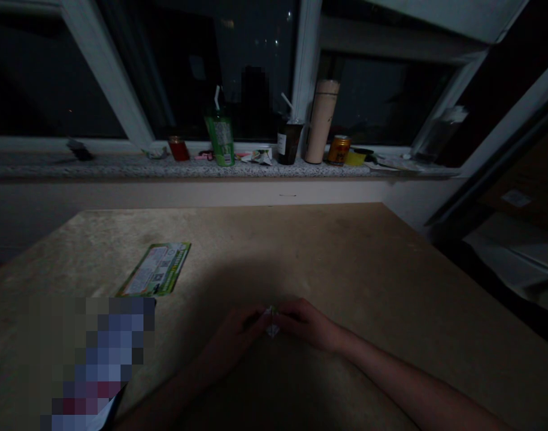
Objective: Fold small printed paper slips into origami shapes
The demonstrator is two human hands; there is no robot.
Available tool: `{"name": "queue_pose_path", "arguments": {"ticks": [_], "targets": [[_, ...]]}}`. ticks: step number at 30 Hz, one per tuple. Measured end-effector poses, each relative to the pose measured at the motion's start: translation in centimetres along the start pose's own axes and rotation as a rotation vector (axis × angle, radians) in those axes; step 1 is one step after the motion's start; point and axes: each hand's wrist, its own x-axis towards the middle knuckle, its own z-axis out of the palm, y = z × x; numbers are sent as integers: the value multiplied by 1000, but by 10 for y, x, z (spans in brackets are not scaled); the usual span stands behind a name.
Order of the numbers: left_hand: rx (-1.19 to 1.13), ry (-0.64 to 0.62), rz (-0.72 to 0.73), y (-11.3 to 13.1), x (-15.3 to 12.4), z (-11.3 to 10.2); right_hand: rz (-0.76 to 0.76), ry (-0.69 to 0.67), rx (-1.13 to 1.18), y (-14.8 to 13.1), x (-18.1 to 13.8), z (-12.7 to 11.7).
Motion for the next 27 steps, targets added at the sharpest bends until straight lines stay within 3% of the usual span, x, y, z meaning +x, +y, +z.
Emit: {"name": "queue_pose_path", "arguments": {"ticks": [11,17,27], "targets": [[97,111,61,-6,-2,4,11,46,-45,5,2,1],[142,91,132,-8,-1,8,86,100,-74,10,1,2],[224,31,144,-16,-11,7,52,62,-47,9,1,1]]}}
